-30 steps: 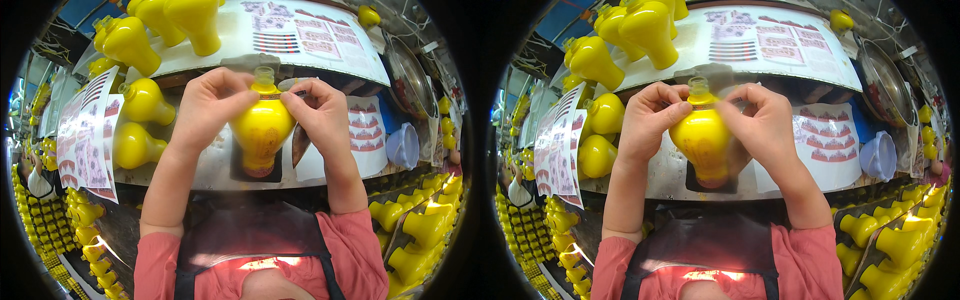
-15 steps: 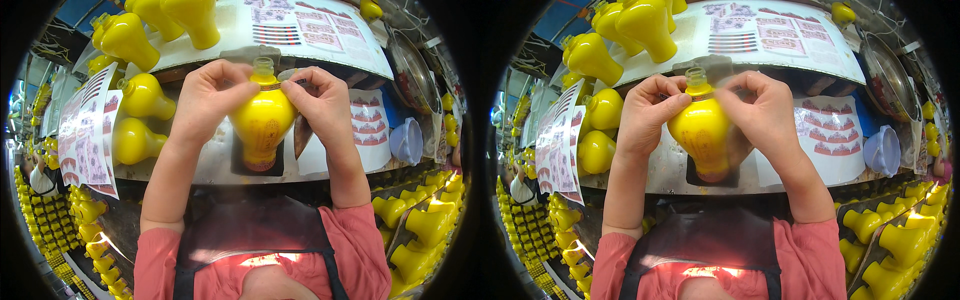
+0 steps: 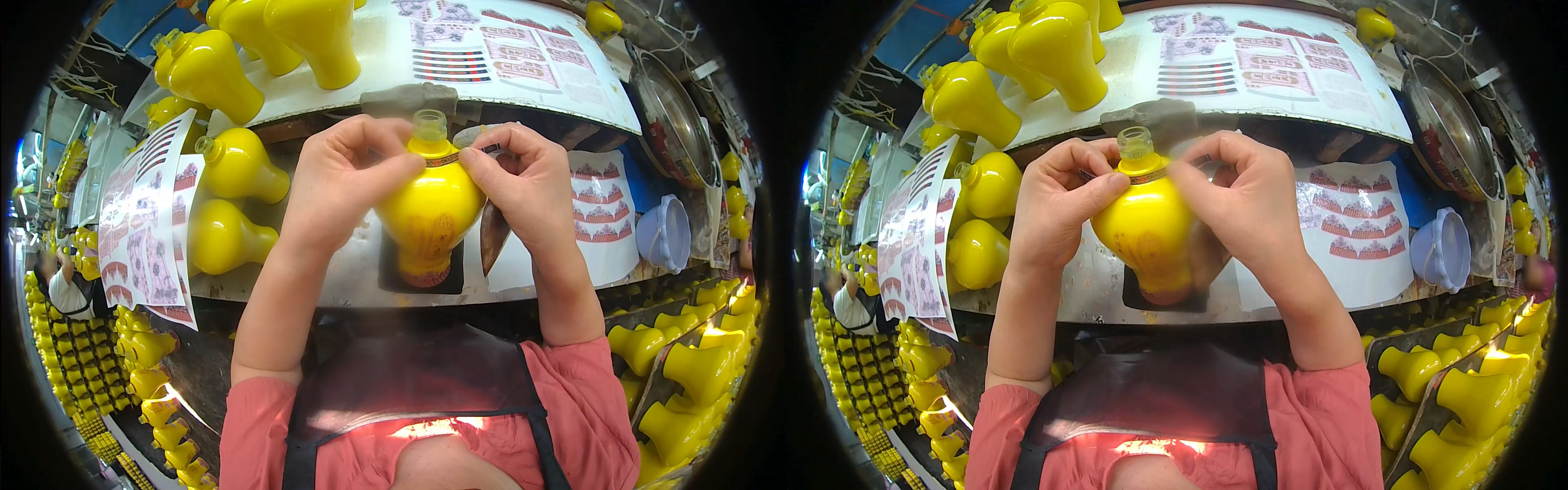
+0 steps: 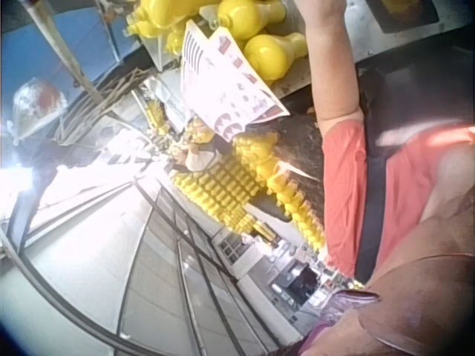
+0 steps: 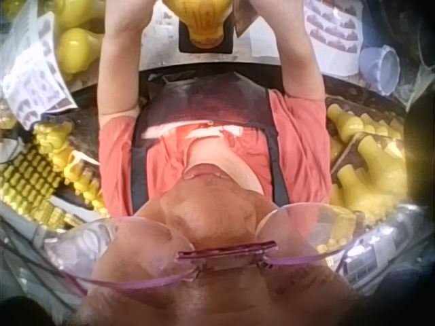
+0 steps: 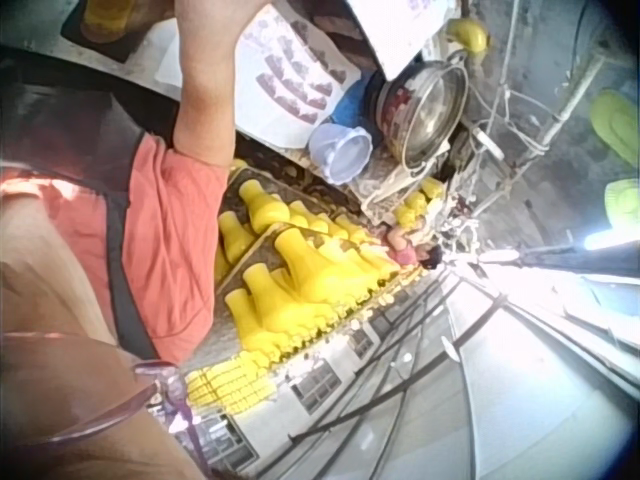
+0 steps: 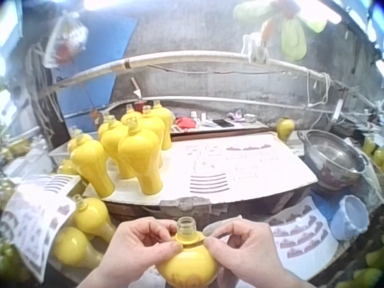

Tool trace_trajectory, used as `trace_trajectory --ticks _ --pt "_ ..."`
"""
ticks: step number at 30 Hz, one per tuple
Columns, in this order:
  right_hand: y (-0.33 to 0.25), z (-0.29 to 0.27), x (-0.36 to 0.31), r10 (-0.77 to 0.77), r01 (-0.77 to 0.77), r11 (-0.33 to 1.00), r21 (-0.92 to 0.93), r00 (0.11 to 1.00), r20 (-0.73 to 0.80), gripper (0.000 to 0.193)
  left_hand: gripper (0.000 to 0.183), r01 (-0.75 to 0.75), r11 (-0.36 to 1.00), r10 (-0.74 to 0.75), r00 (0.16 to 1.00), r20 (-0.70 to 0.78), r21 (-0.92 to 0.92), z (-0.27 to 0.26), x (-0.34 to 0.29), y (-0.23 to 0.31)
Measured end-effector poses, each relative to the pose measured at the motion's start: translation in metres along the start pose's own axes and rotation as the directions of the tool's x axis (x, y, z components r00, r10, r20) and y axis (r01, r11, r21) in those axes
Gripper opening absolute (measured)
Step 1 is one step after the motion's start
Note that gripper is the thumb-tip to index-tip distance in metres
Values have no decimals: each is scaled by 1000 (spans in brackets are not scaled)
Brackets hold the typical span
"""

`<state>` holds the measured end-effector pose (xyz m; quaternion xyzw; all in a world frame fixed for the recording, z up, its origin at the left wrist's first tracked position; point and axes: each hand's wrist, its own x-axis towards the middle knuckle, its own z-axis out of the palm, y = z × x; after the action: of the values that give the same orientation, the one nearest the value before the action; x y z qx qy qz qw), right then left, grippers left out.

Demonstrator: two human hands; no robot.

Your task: The person applies a decorative label to a yellow plastic bottle, smooths it, and then applies a smaller label to the bottle's neck. They then place the finished bottle on a shelf with other similar bottles.

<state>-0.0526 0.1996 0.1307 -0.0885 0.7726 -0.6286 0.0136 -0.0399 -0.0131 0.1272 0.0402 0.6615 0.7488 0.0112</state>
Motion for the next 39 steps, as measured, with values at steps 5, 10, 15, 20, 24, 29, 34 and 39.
trace_trajectory --ticks 5,10,15,20,24,29,34,39 --pt "0 0 1 -32 32 999 -14 1000 3 12 13 -4 1000 4 1000 -4 1 0 -1 0" --pt "-3 -2 3 -19 21 999 -43 999 43 12 13 -14 1000 14 1000 -8 4 -1 -3 1" --pt "-3 -2 3 -31 32 999 -32 998 55 13 12 -26 1000 26 1000 -16 8 -1 -4 0" --pt "1 0 5 -64 63 997 39 998 23 17 11 -22 1000 22 1000 -10 -9 -2 -4 -1" --pt "1 0 5 -46 45 998 38 998 41 16 11 -28 1000 28 1000 -8 -10 -2 -5 -2" --pt "-2 -4 5 -21 18 999 40 996 84 16 12 -27 999 27 1000 13 -43 -2 -7 0" --pt "-5 -7 5 21 -20 1000 -11 991 134 13 12 -31 998 31 999 19 -49 -3 -8 0" --pt "-6 -8 5 42 -49 998 38 985 168 14 12 -36 997 38 999 32 -66 -4 -8 0"
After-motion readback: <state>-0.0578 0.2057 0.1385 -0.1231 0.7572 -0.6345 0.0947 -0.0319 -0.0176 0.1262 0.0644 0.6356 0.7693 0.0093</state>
